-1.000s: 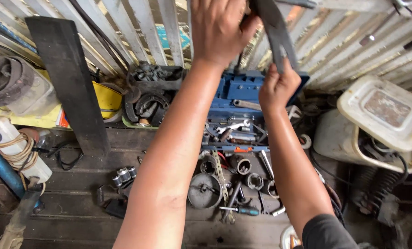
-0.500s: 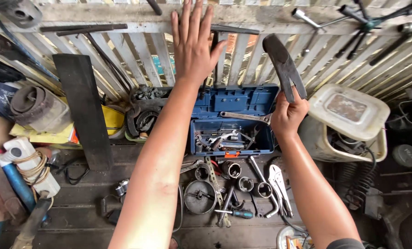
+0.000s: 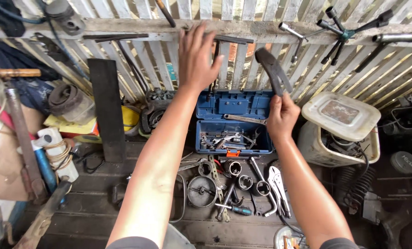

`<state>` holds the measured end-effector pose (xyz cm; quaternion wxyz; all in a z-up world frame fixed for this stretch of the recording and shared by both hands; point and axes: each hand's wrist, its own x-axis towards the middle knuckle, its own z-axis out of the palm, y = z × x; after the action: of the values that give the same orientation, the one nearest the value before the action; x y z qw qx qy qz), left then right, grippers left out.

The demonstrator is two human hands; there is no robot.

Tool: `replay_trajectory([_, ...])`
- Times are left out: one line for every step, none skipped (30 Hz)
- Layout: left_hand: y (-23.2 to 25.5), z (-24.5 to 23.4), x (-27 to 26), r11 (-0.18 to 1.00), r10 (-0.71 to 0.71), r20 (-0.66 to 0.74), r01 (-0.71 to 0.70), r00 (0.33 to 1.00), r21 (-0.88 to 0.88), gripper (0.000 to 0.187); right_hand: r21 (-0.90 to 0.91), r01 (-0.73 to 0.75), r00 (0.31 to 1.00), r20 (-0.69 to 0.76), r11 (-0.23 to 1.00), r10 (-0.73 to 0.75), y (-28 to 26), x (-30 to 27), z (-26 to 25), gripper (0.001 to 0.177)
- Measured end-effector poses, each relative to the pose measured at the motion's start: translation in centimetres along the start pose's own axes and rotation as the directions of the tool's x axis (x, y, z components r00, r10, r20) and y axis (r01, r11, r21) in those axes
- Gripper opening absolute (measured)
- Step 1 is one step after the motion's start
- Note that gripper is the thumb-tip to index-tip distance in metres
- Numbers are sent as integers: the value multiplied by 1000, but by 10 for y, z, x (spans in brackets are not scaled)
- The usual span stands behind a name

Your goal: Cleaning the floor with a broom and then repairing or assembling mechanical parts using hand tools in a workshop.

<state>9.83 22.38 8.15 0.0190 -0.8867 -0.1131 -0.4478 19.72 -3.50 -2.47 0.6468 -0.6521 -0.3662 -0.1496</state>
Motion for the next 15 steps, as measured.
replay_trajectory([-7,-3,-5,987,-140,-93,132,986,-90,50,28,-33,999,-5,999,33,1,-4,5,36])
replay_trajectory([-15,-4,-10,949,-282,-173,249,944,-192,41,55,-65,998,-8,996,66,3,-7,12,36])
replay_trajectory([-34,1,-4,951,-279,-180,245,943,-190,41,58,-59,998,-9,997,60,-2,-12,14,36])
replay_trajectory([-55,7,3,891,-451,-263,410,853,-196,44,73,-91,996,0,993,91,-6,-16,17,36])
replay_trajectory([-76,14,5,797,-604,-333,564,724,-218,48,84,-128,992,12,988,127,-10,-24,20,37])
replay_trajectory([-85,8,14,796,-604,-334,564,723,-219,48,83,-127,992,12,988,127,-13,-30,21,37])
replay_trajectory([-94,3,23,809,-588,-272,551,762,-205,44,73,-154,988,26,985,152,-15,-36,22,37])
replay_trajectory([-104,-1,32,822,-568,-209,535,796,-193,41,62,-180,983,40,982,178,-16,-42,24,37])
replay_trajectory([-112,1,38,822,-568,-206,536,797,-195,41,59,-182,983,38,982,180,-18,-43,25,37])
replay_trajectory([-121,5,43,822,-561,-149,526,814,-218,29,39,-222,974,53,974,220,-18,-44,27,37])
replay_trajectory([-128,9,46,817,-555,-90,522,827,-243,20,15,-264,962,70,964,263,-19,-46,27,37])
replay_trajectory([-131,10,50,813,-560,-84,527,825,-246,20,8,-269,961,72,963,267,-16,-49,28,37])
replay_trajectory([-134,11,54,852,-497,-95,465,862,-240,18,-10,-281,956,81,960,281,-13,-50,30,38])
replay_trajectory([-136,13,59,886,-433,-106,400,895,-234,16,-29,-293,952,88,956,294,-10,-51,31,38])
replay_trajectory([-140,13,60,882,-438,-98,407,894,-237,16,-36,-299,949,91,954,301,-5,-52,34,38])
